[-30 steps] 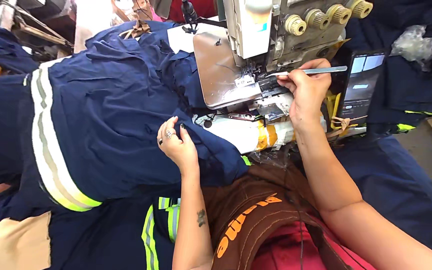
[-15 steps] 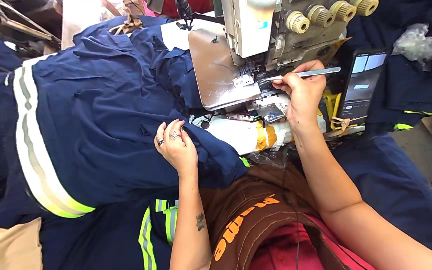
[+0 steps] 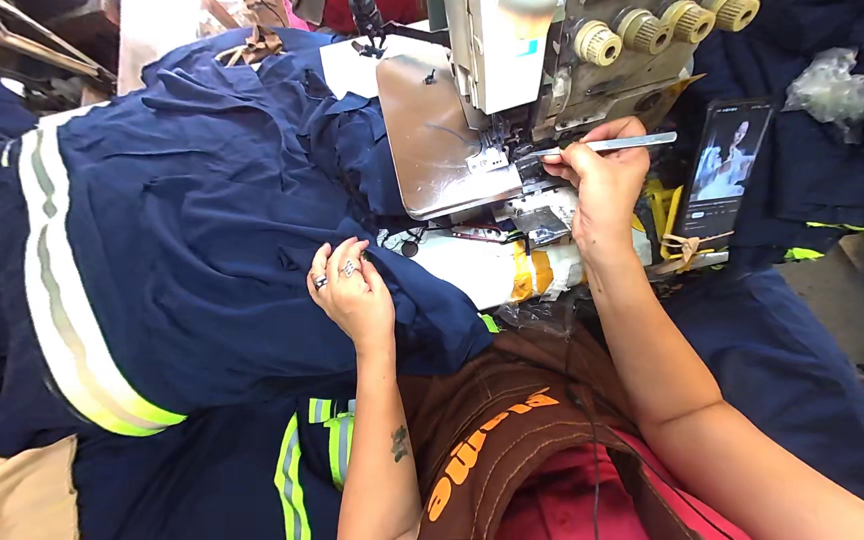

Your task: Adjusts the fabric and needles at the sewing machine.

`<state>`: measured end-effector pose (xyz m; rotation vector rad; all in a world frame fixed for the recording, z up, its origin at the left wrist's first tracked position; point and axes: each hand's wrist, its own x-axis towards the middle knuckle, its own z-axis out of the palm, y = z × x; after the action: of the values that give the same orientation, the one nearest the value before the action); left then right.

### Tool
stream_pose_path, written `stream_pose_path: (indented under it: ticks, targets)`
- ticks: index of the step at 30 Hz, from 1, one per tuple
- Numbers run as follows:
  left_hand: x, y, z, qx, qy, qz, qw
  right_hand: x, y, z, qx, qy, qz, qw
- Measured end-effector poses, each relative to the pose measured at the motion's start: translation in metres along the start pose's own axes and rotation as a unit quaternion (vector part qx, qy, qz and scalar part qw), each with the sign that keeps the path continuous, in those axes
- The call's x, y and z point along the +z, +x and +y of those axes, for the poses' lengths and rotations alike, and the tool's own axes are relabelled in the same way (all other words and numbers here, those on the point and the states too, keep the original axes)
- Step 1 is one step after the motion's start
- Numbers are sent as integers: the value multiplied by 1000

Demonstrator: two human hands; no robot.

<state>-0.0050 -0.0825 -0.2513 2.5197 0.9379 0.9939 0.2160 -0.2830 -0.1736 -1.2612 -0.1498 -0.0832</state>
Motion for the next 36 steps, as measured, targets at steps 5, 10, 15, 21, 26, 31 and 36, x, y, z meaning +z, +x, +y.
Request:
stream_pose_path:
  ticks: [5, 10, 15, 21, 26, 31, 36]
  targets:
    - [0, 0, 0, -2, 4, -2, 1000, 0, 0, 1, -7, -1, -9, 1000]
    - [0, 0, 0, 1, 4, 0, 1000, 1, 0, 2, -20, -1, -16, 1000]
    - [0, 0, -1, 5, 3, -3, 1000, 0, -1, 2, -28, -7, -23, 999]
    - [0, 0, -1, 2, 2, -3, 1000, -3, -2, 7, -76, -30, -35, 996]
    - [0, 1, 0, 2, 4, -2, 1000, -2, -9, 6, -176, -109, -59, 977]
    - [0, 1, 1, 2, 5, -1, 1000, 1, -15, 6, -234, -187, -91, 950]
    - [0, 0, -1, -8, -26, 4, 1000, 1, -13, 7, -233, -163, -93, 954]
